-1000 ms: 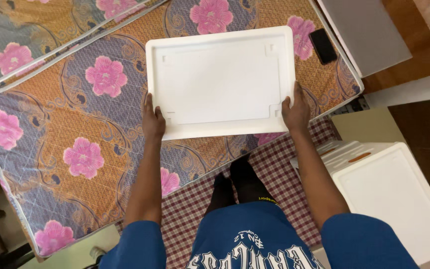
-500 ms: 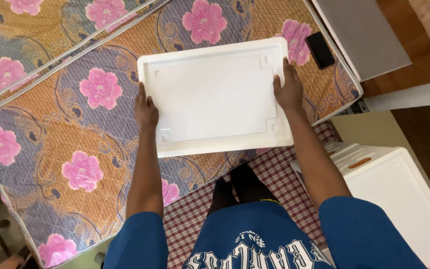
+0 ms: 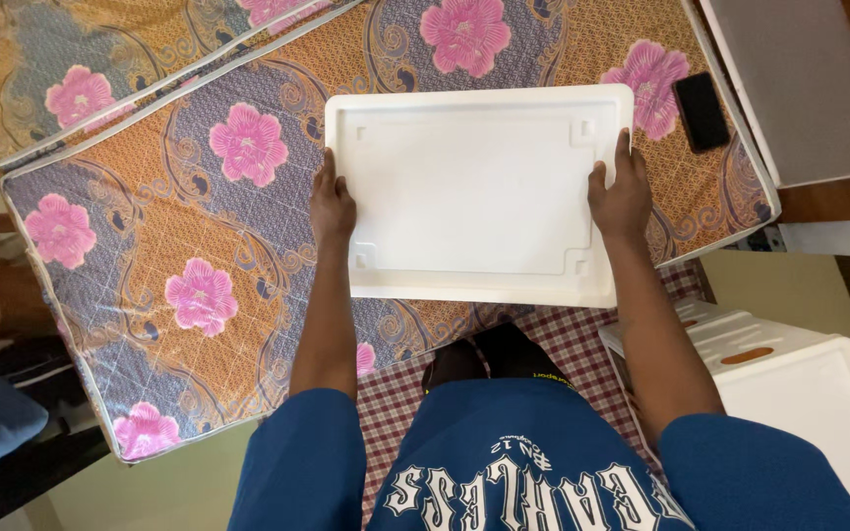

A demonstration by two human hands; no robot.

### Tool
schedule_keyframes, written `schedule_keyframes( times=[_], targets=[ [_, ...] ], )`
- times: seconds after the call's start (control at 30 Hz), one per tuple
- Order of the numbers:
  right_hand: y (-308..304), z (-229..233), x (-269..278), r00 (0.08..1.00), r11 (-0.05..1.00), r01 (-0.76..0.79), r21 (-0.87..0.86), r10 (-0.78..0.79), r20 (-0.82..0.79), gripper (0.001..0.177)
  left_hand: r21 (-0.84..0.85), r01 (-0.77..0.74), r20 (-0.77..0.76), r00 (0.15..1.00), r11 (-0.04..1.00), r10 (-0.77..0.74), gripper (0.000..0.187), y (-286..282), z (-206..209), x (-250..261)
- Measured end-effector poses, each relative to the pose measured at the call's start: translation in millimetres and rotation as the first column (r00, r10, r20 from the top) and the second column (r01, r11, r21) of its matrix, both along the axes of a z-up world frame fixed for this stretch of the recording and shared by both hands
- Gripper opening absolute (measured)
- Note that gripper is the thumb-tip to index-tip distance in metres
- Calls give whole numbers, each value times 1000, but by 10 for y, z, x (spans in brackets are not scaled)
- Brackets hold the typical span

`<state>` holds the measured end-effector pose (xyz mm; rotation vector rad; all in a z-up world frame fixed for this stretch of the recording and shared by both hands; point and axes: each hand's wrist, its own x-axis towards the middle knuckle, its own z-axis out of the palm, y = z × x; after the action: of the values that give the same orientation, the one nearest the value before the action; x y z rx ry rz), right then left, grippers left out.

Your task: The person assembles a three-tier plastic storage unit by placing a frame around a bin, adding a lid, and stacking it on two other similar units. They then open and close the latches on each unit to test the mechanism.

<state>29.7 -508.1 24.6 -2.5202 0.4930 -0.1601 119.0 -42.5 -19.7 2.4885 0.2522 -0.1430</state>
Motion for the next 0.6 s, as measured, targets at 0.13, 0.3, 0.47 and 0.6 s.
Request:
schedule_keyframes(
  times=[0.13,0.3,0.47,0.6],
  targets=[
    [0,-32,107,996,960,-75,-270,85,27,62,201,22,-33,999,979,-15,56,-119,149,85],
    [242,-34,511,977,899,-196,-393,214,2,68,277,291,130,933,916,-336,63,-791,172,331],
    [635,-33,911,942,920,-328,-213,336,1,68,155,489,116,854,858,-508,77,-1608,235,575],
    [704,-43,937,946,900,-322,-294,319,-59,68,130,499,26,862,857,-506,83,-1834,326,588]
  ],
)
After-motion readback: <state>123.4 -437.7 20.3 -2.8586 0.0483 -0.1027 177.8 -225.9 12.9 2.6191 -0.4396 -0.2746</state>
